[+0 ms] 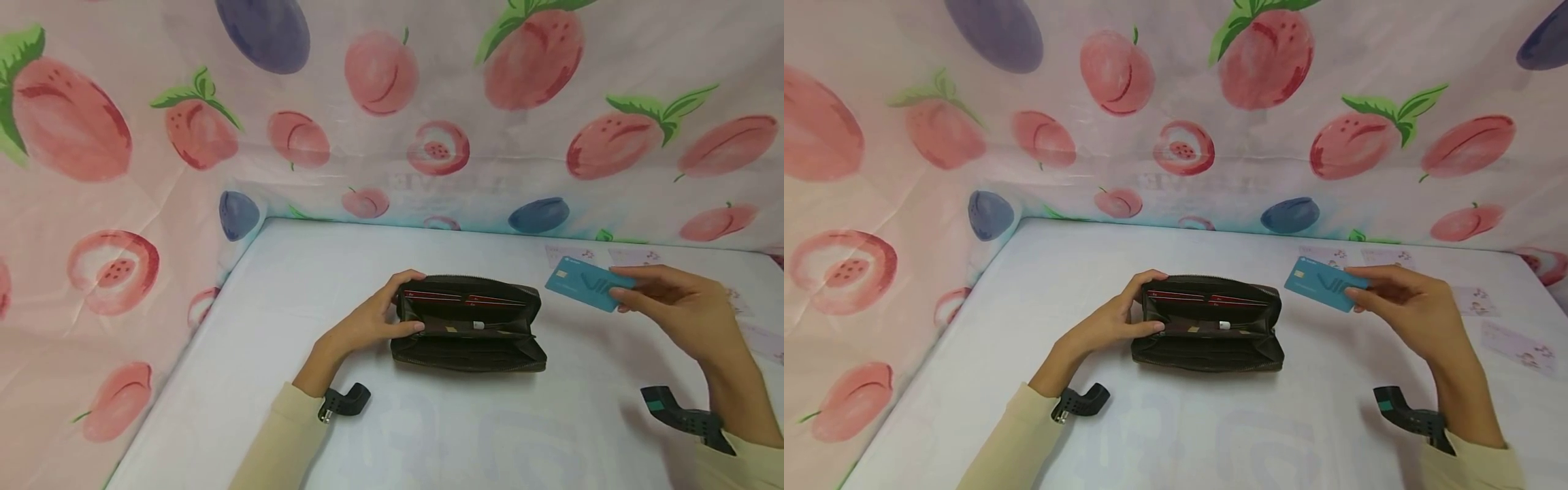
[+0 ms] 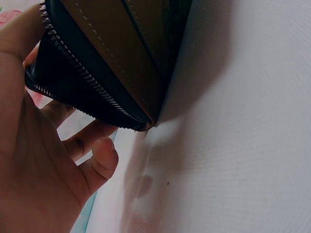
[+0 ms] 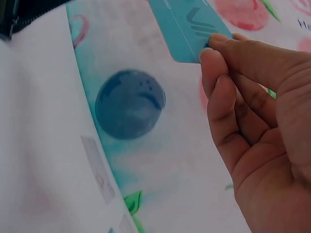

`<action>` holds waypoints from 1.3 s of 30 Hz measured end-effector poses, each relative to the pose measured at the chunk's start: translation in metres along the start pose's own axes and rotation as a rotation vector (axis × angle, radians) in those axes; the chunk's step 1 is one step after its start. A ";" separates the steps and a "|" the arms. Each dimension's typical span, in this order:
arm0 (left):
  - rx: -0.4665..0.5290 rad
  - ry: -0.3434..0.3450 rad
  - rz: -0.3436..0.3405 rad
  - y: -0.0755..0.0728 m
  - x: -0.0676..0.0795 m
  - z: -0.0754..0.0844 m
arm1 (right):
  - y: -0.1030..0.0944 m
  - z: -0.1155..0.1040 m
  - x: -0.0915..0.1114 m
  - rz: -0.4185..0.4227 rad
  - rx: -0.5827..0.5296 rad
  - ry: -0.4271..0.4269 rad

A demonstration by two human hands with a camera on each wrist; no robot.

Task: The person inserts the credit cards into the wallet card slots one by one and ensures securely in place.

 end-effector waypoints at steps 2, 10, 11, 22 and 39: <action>-0.003 0.005 0.000 0.000 0.000 0.000 | 0.004 -0.006 -0.001 -0.014 0.004 -0.024; 0.022 -0.007 -0.021 -0.006 0.008 0.039 | 0.021 -0.035 -0.007 -0.077 -0.030 -0.130; 0.020 -0.005 -0.021 -0.007 0.008 0.040 | 0.023 -0.038 -0.007 -0.086 -0.043 -0.155; 0.002 -0.012 -0.023 -0.006 0.010 0.040 | 0.044 -0.059 -0.012 -0.159 -0.102 -0.415; 0.017 -0.012 -0.021 -0.007 0.010 0.040 | 0.076 -0.080 -0.022 -0.115 0.008 -0.595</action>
Point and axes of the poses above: each hand's wrist, its own x-axis away from the middle knuckle, its own y-axis out of the palm, z = x × y, the point moved 3 cm from there along -x, towards the middle knuckle, and after that the axes turned 1 degree about -z, right-handed, at the moved point
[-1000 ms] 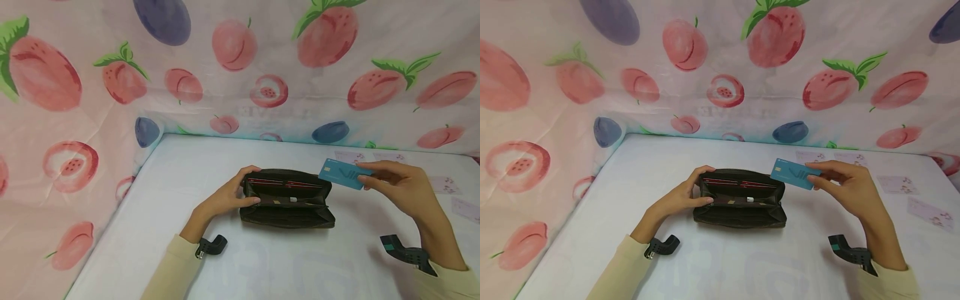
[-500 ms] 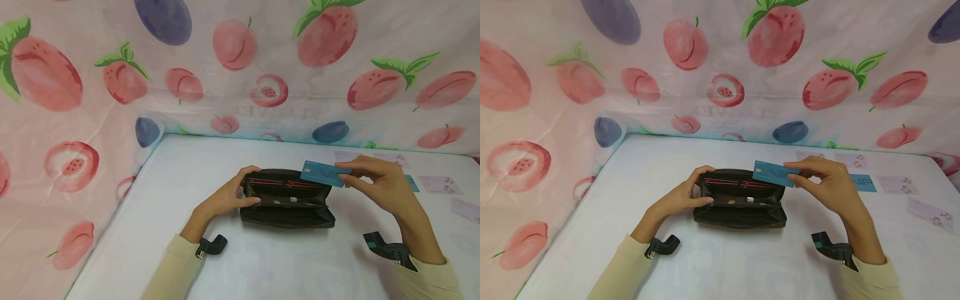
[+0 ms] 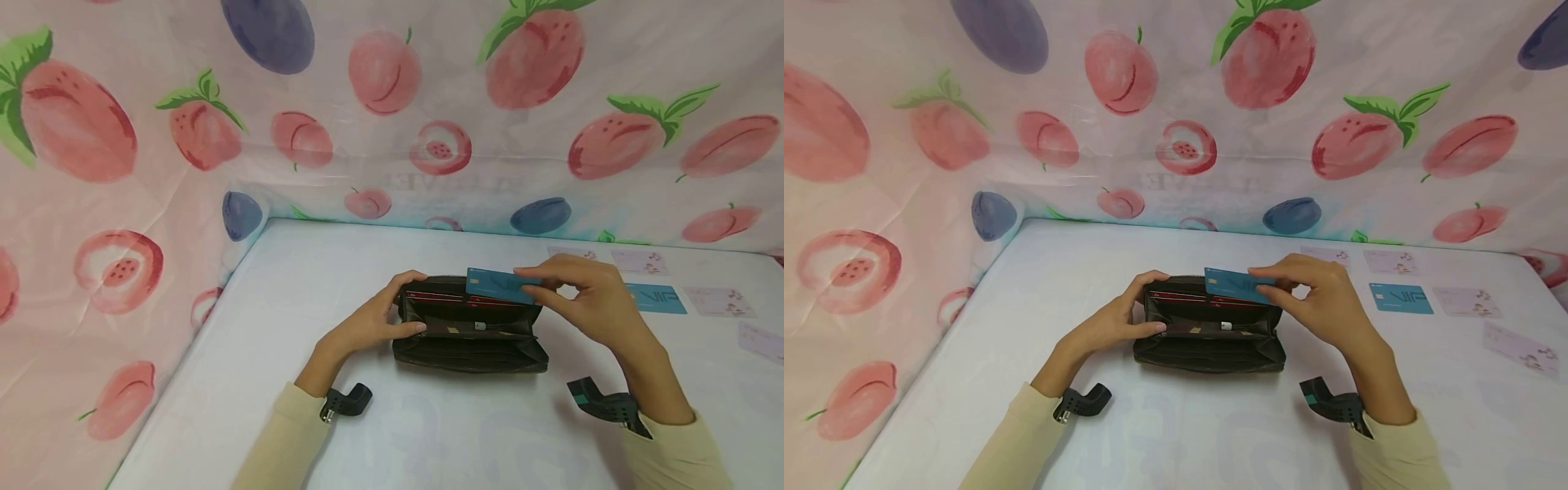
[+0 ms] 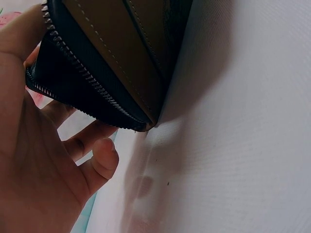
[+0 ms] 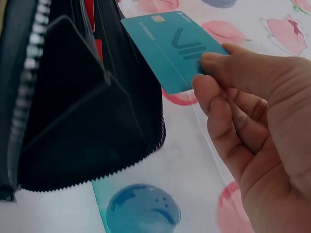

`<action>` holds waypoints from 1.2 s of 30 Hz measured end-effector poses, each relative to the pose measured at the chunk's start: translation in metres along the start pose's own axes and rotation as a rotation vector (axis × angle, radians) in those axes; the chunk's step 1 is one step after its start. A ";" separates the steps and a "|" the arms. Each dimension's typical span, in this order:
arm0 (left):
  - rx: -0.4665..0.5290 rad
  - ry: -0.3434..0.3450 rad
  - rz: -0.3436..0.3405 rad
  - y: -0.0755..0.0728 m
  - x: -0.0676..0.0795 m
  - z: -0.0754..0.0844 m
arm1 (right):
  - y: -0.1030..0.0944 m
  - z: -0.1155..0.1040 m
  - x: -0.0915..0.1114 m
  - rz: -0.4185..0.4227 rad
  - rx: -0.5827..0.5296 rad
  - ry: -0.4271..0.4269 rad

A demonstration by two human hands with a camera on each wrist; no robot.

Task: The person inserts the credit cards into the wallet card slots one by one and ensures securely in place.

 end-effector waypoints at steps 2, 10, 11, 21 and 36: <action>0.002 -0.001 0.000 0.000 0.000 0.000 | 0.003 -0.002 -0.002 0.000 0.009 -0.019; 0.027 -0.004 0.004 0.000 0.000 0.000 | 0.013 -0.009 -0.010 -0.011 0.069 -0.067; 0.028 -0.003 0.005 0.000 0.000 0.000 | 0.014 -0.010 -0.011 -0.011 0.073 -0.074; 0.053 -0.002 -0.003 0.001 -0.001 -0.001 | 0.029 -0.013 -0.016 -0.016 0.081 -0.117; 0.052 0.008 -0.007 0.000 -0.002 -0.005 | 0.040 -0.019 -0.023 -0.047 0.138 -0.082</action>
Point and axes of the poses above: each hand's wrist, its own x-axis away from the middle knuckle, its own y-axis out of the palm, z = x × y, the point moved 3 cm from there along -x, towards the middle knuckle, and after that the axes turned 1 degree about -z, right-handed, at the moved point
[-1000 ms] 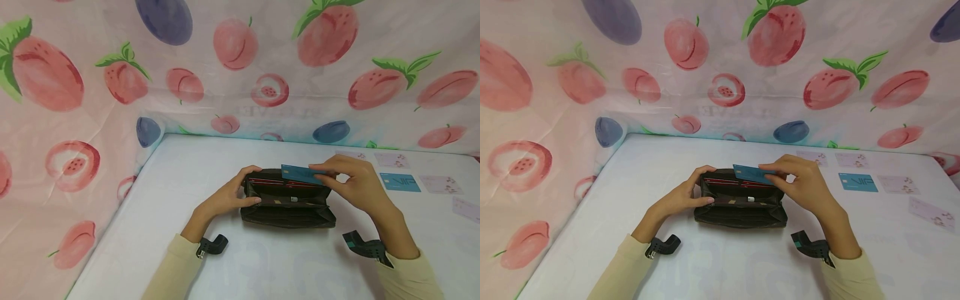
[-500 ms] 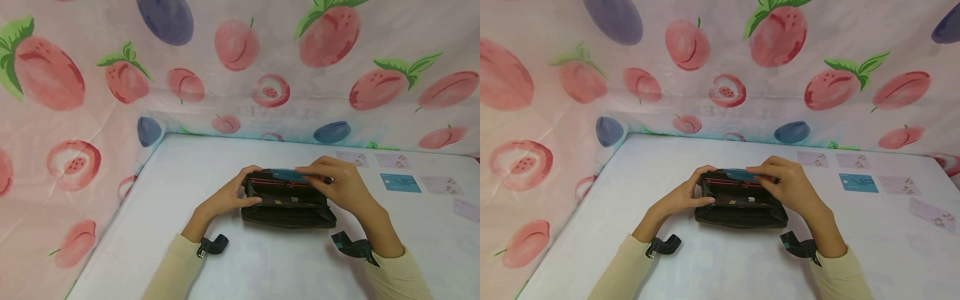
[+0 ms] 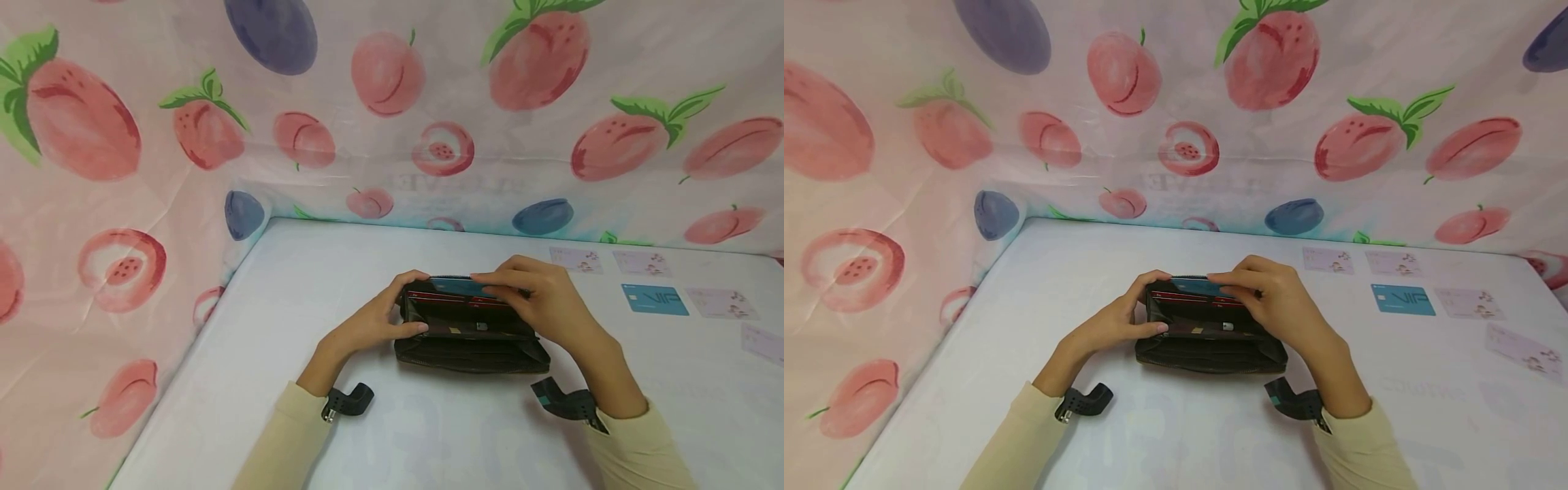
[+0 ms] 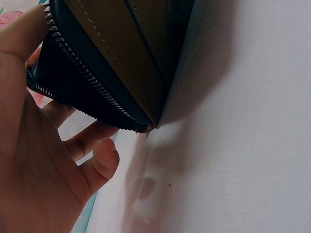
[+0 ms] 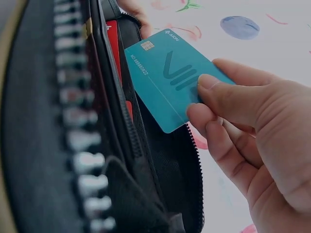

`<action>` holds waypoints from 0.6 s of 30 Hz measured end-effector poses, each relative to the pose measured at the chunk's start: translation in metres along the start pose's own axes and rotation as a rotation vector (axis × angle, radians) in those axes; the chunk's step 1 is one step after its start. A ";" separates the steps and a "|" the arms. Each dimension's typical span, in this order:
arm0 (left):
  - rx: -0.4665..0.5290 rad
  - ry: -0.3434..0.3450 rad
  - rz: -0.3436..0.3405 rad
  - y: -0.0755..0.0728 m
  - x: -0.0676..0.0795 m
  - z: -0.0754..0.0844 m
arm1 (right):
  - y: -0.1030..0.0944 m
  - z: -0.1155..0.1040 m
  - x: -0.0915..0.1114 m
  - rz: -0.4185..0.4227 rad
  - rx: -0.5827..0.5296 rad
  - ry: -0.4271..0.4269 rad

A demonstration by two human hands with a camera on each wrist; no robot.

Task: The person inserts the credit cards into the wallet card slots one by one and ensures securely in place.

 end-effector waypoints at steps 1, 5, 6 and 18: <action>0.000 0.000 -0.001 0.000 0.000 0.000 | 0.001 0.000 0.000 -0.002 -0.001 0.001; 0.001 0.002 0.000 0.000 0.000 0.000 | 0.004 0.000 -0.001 -0.014 -0.005 0.007; 0.001 0.003 0.001 0.000 -0.001 0.000 | 0.004 0.000 -0.002 -0.019 -0.008 0.010; 0.015 0.025 -0.001 0.000 0.000 0.002 | 0.012 0.003 -0.004 -0.068 -0.026 0.025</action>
Point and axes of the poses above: each hand's wrist, its own x-axis away from the middle knuckle, its own y-axis out of the palm, z = x × y, the point moved 3 cm from there along -x, towards the middle knuckle, and after that the axes turned 1 degree about -z, right-handed, at the moved point
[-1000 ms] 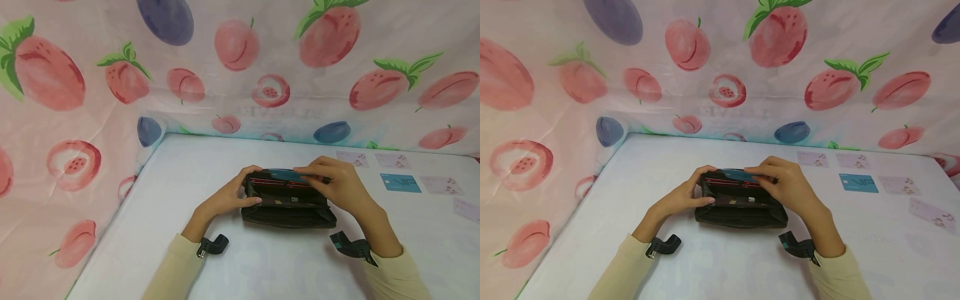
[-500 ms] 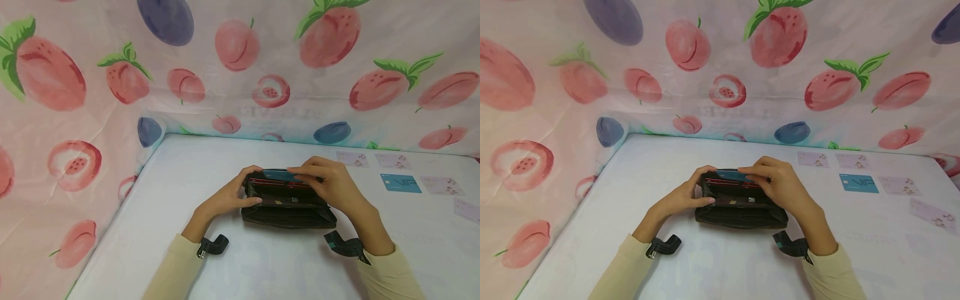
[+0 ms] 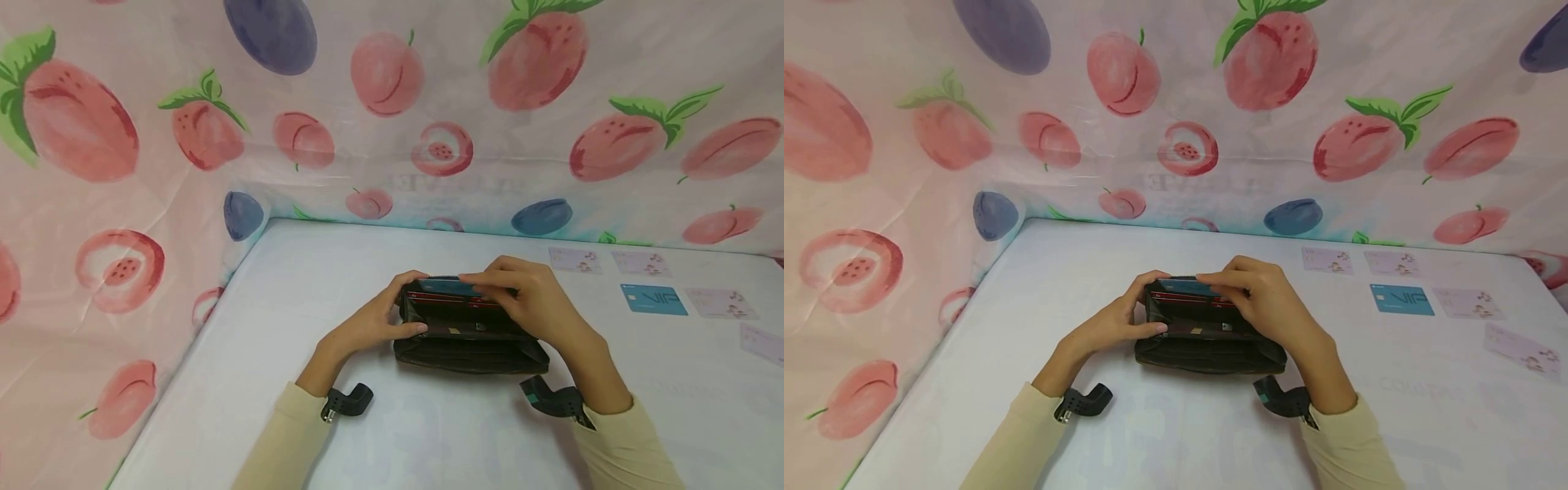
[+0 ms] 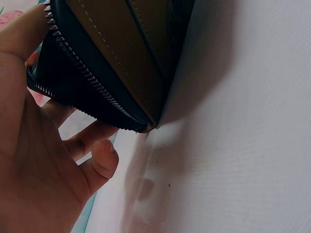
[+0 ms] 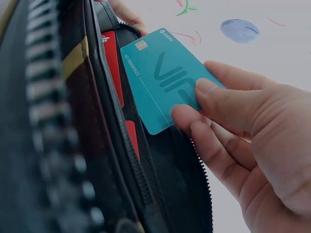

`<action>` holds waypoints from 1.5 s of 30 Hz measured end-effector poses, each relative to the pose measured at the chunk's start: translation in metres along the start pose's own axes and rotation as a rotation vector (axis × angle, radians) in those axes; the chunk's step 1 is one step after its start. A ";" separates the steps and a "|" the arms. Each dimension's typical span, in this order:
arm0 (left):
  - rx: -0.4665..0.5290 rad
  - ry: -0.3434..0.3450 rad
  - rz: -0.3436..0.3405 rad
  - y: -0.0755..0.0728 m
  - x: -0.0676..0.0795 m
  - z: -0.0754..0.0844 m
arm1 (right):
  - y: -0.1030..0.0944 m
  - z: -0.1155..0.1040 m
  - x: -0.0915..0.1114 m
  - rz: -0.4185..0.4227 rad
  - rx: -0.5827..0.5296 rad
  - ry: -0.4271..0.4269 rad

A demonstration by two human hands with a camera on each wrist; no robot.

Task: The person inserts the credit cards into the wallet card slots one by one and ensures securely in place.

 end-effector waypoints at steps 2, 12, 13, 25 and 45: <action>0.004 0.000 -0.001 0.000 0.000 -0.001 | 0.001 0.000 -0.001 0.013 -0.003 -0.001; -0.017 0.003 0.008 0.004 -0.007 -0.036 | 0.006 0.000 -0.005 0.050 -0.047 0.024; -0.019 -0.002 0.008 0.004 -0.007 -0.037 | 0.007 0.000 -0.005 0.048 -0.047 0.030; -0.001 -0.018 0.004 0.002 -0.006 -0.037 | 0.013 -0.004 -0.007 0.015 -0.014 0.033; 0.015 -0.043 -0.015 -0.001 -0.004 -0.020 | 0.021 -0.001 -0.006 0.016 0.045 0.052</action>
Point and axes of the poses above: each hand's wrist, its own x-axis away from the middle knuckle, its own y-axis out of the palm, z = x × y, the point moved 3 cm from there along -x, towards the middle knuckle, and after that the axes turned 1 degree about -z, right-handed, at the moved point
